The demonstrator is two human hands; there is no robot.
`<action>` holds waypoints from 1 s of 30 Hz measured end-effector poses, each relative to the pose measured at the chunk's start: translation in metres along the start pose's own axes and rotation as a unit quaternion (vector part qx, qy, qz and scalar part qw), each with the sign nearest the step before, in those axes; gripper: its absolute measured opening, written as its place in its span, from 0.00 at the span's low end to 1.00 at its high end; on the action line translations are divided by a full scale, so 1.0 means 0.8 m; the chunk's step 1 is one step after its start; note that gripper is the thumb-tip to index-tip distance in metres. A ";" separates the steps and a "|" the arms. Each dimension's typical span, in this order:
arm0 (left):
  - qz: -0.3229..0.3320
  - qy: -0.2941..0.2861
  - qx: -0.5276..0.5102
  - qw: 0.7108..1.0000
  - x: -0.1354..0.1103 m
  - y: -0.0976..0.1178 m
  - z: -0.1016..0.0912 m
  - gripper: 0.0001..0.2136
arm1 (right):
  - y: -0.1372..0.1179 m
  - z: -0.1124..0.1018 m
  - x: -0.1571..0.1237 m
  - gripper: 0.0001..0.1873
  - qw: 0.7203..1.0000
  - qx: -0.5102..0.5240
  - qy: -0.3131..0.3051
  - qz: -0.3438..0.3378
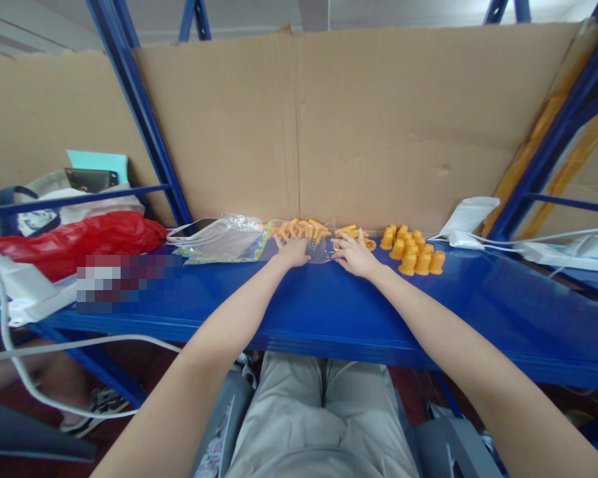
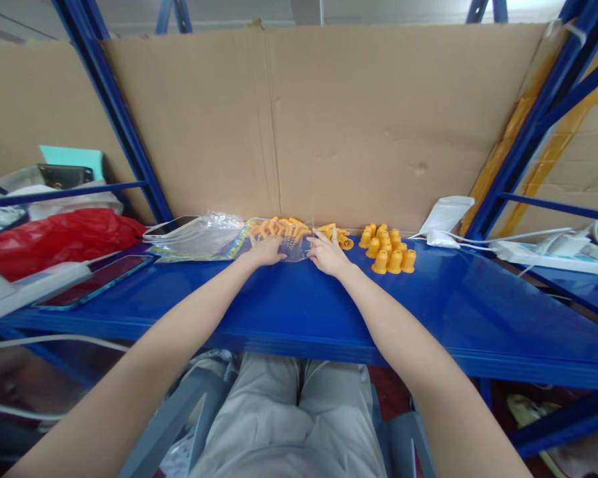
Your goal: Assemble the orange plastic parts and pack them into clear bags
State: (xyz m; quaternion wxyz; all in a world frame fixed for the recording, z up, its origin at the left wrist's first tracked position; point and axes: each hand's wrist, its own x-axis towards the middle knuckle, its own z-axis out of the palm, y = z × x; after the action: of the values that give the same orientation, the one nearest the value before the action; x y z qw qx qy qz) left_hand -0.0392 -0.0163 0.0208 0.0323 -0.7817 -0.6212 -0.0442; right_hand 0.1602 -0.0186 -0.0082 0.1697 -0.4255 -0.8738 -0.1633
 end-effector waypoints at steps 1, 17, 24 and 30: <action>0.002 0.012 -0.008 1.000 0.000 0.002 0.000 0.24 | -0.001 0.000 0.000 0.15 1.000 0.003 -0.009 -0.002; -0.021 0.027 -0.061 0.998 0.004 0.031 0.011 0.17 | -0.027 -0.010 0.006 0.14 0.991 0.091 -0.046 -0.085; 0.009 0.066 -0.026 0.997 0.001 0.030 0.002 0.15 | -0.018 -0.013 0.005 0.14 0.996 0.063 -0.049 -0.030; -0.019 0.105 -0.041 0.993 -0.002 0.025 -0.005 0.16 | -0.001 -0.010 -0.001 0.17 0.995 0.057 -0.070 0.032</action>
State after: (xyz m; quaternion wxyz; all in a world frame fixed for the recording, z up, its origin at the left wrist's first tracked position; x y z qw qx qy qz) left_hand -0.0206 -0.0227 0.0249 0.0645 -0.7618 -0.6265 -0.1517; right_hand 0.1610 -0.0229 -0.0018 0.1372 -0.4535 -0.8772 -0.0774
